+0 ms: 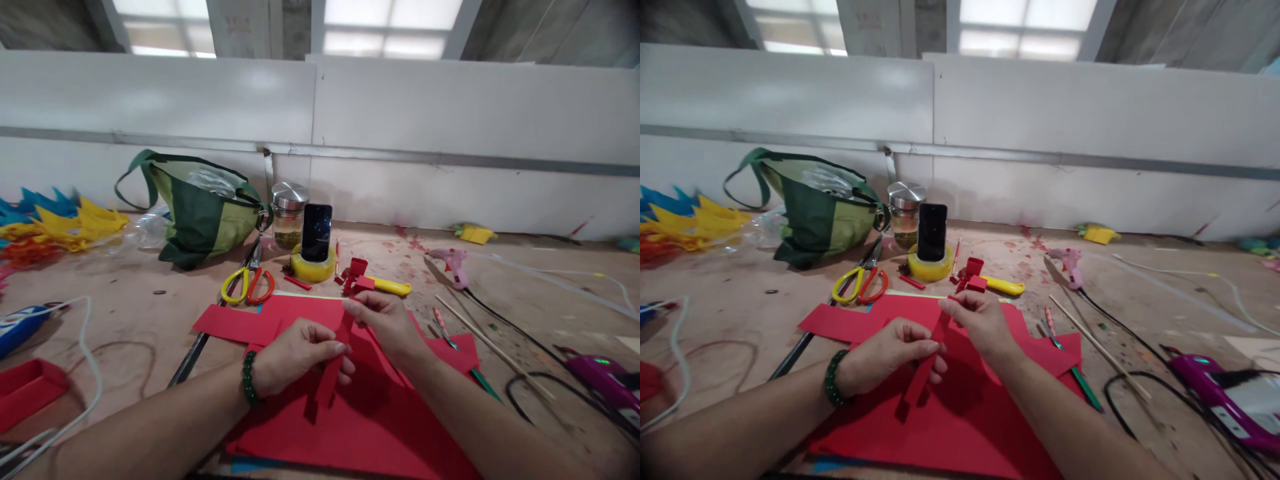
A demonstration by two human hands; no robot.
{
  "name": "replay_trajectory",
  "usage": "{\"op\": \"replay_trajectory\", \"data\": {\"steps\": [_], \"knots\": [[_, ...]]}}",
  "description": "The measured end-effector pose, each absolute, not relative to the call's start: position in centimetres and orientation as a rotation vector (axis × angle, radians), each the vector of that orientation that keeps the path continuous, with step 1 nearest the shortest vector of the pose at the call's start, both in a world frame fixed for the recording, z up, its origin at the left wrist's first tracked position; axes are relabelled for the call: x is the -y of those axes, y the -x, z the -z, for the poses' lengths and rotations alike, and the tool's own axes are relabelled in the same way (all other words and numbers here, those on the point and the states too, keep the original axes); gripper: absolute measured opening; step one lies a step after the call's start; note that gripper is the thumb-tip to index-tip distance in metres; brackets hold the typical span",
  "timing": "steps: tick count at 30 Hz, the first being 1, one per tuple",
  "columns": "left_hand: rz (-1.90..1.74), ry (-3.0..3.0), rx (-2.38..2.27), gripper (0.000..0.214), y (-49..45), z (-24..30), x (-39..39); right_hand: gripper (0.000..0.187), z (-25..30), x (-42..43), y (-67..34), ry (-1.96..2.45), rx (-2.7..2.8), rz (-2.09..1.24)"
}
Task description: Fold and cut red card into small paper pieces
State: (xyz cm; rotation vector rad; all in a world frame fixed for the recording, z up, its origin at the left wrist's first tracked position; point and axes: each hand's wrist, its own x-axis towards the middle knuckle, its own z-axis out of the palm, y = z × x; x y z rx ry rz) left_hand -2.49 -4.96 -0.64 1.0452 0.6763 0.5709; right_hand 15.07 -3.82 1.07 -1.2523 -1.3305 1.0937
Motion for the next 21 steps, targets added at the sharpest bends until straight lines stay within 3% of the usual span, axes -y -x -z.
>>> {"op": "replay_trajectory", "data": {"steps": [11,18,21], "knots": [[-0.376,-1.115,-0.775,0.027,2.8,0.3,4.5,0.03,-0.8,2.3,-16.4,1.185,1.166,-1.076],[-0.685,-0.954,-0.821,0.027,2.9,-0.1,3.8,0.028,-1.7,3.0,-16.5,1.187,1.267,-0.757],[-0.837,-0.888,-0.875,0.028,2.9,0.0,3.3,0.038,-1.7,3.9,-15.8,1.246,1.445,-0.935]]}}
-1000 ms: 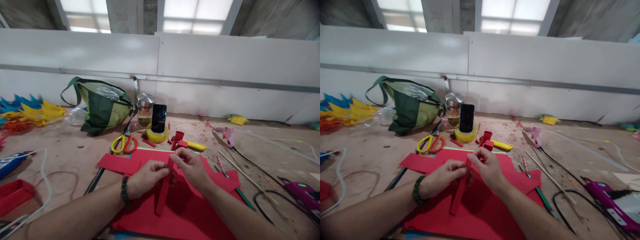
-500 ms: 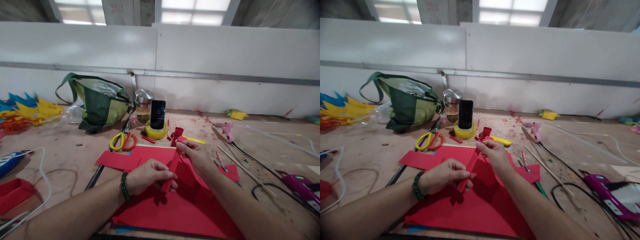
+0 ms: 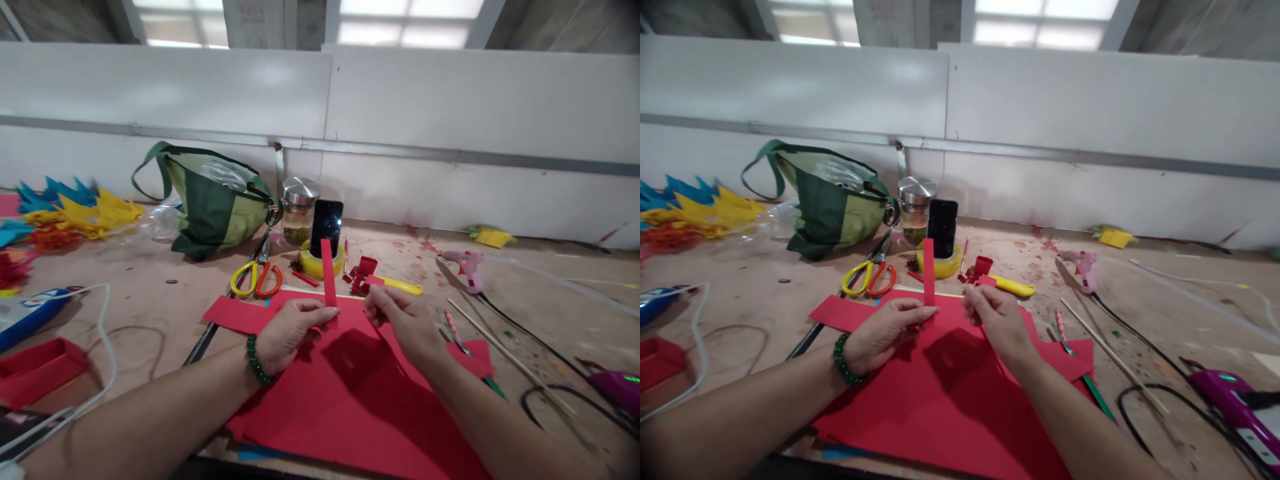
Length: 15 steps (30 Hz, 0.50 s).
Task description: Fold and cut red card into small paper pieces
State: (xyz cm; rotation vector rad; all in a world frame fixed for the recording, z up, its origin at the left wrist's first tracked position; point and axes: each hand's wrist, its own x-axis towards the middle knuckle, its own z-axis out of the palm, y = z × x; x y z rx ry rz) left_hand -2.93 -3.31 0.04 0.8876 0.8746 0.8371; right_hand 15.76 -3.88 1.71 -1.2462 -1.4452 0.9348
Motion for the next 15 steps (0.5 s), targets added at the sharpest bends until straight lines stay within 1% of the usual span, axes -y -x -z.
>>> {"op": "replay_trajectory", "data": {"steps": [1,3,6,12,15], "knots": [[-0.87,-0.879,-0.887,0.028,2.9,0.0,3.2,0.039,-1.6,4.2,-15.4,1.261,1.5,-1.026],[-0.901,-0.866,-0.886,0.027,2.9,0.2,3.2,0.036,-1.3,4.6,-14.6,1.278,1.595,-1.131],[-0.898,-0.852,-0.841,0.027,2.7,0.5,3.4,0.031,-0.7,4.9,-13.7,1.271,1.647,-1.199],[-0.84,-0.873,-0.825,0.027,2.6,0.6,3.5,0.034,-0.2,4.8,-13.7,1.259,1.548,-1.398],[-0.82,-0.876,-0.821,0.025,2.8,0.4,3.4,0.032,-0.3,4.9,-13.9,1.281,1.584,-1.407]]}}
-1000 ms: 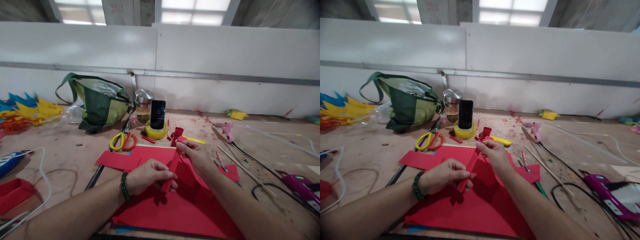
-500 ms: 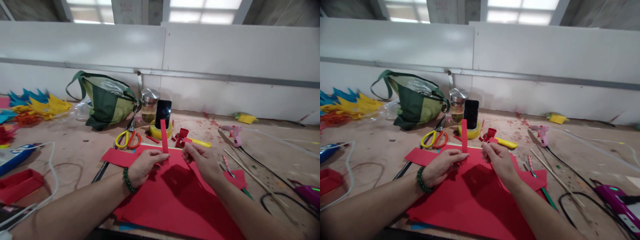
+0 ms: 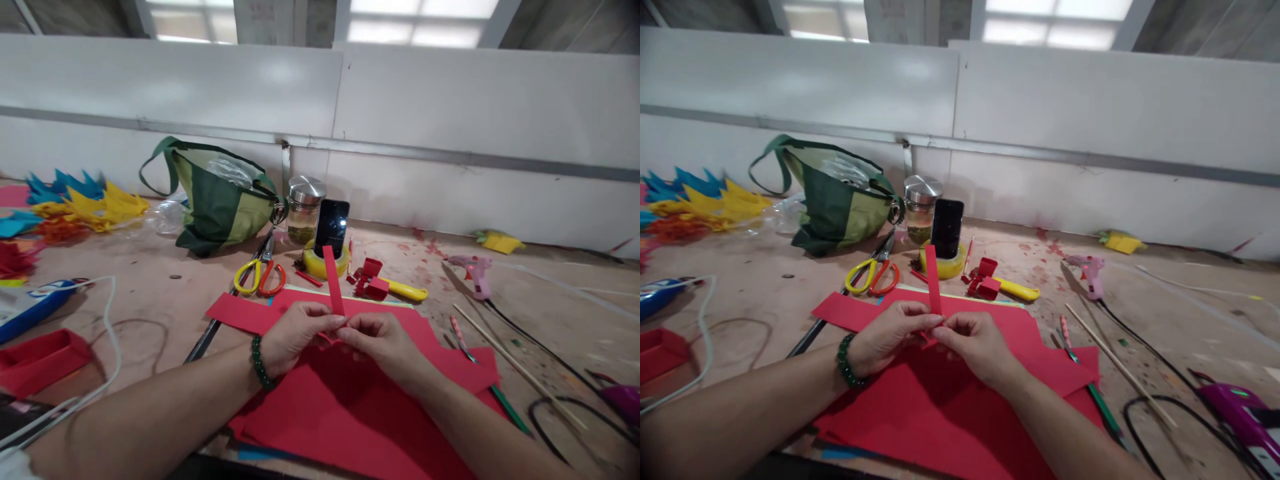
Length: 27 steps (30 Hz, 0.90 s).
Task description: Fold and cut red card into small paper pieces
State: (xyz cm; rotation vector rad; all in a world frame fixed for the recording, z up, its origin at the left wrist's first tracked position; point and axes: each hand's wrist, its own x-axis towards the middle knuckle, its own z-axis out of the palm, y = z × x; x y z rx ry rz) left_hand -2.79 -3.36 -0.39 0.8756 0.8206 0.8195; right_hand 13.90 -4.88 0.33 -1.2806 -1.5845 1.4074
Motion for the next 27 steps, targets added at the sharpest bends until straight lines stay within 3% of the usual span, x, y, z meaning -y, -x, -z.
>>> {"op": "replay_trajectory", "data": {"steps": [3,7,11,19,27], "knots": [[-0.825,-0.848,-0.843,0.025,3.0,0.0,3.2,0.029,-0.5,5.0,-14.3,1.256,1.766,-1.243],[-0.834,-0.799,-0.81,0.025,3.2,-0.3,3.0,0.013,-0.3,5.2,-15.1,1.011,2.032,-0.579],[-0.802,-0.768,-0.776,0.025,3.1,-0.4,3.2,0.024,0.0,5.2,-15.7,0.841,2.183,-0.265],[-0.72,-0.75,-0.718,0.022,3.2,-0.1,3.5,0.02,-0.1,5.2,-15.8,0.827,2.253,-0.203],[-0.79,-0.892,-0.818,0.027,3.1,0.3,3.3,0.011,-0.5,4.8,-15.2,0.976,2.091,-0.505]]}}
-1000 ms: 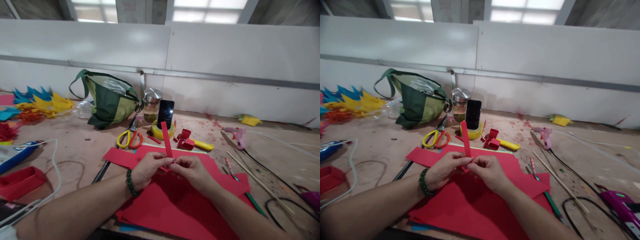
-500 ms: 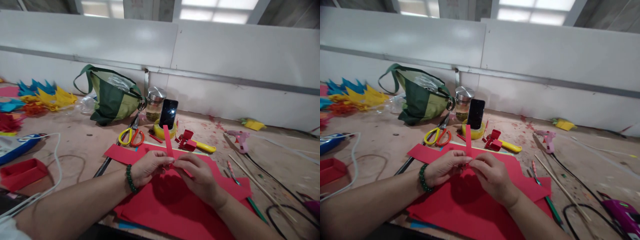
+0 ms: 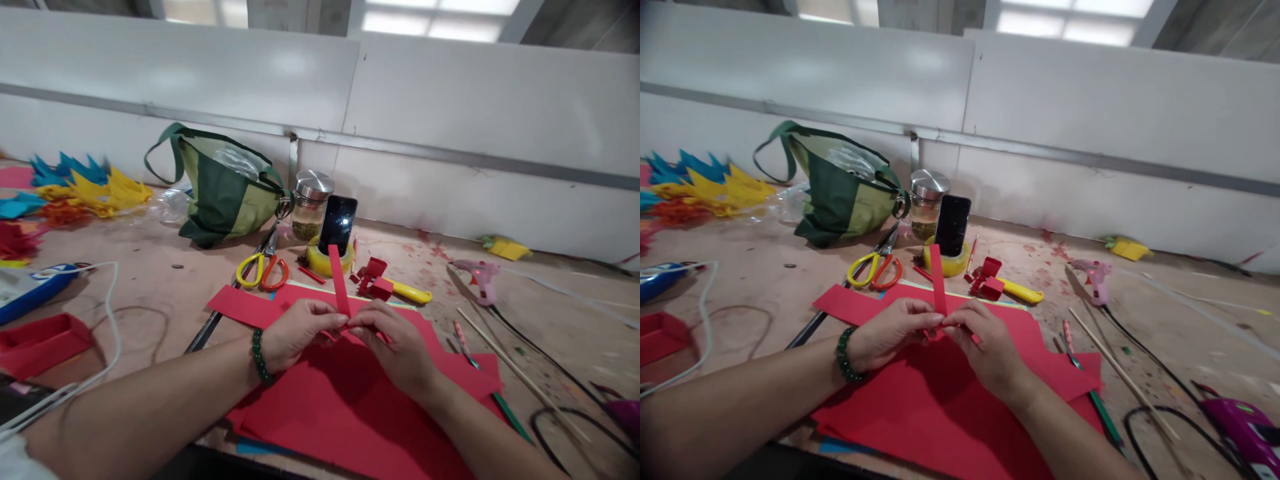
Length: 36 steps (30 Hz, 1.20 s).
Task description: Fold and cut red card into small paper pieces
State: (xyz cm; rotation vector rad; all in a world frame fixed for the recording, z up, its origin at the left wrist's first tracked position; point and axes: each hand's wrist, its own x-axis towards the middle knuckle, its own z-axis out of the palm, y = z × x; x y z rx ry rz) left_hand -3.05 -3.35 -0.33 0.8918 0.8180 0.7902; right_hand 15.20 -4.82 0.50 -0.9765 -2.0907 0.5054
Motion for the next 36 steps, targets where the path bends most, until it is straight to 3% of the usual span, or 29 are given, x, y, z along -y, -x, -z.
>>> {"op": "replay_trajectory", "data": {"steps": [10,20,36], "knots": [[-0.863,-1.107,-0.862,0.025,2.8,-0.1,3.7,0.021,-0.7,5.0,-14.4,1.302,1.656,-1.039],[-0.816,-1.232,-0.901,0.037,2.8,-0.2,3.7,0.017,-0.9,5.3,-14.2,1.407,1.726,-0.845],[-0.806,-1.387,-0.908,0.032,2.9,-0.7,3.6,0.029,-0.9,5.0,-14.6,1.347,1.703,-1.087]]}}
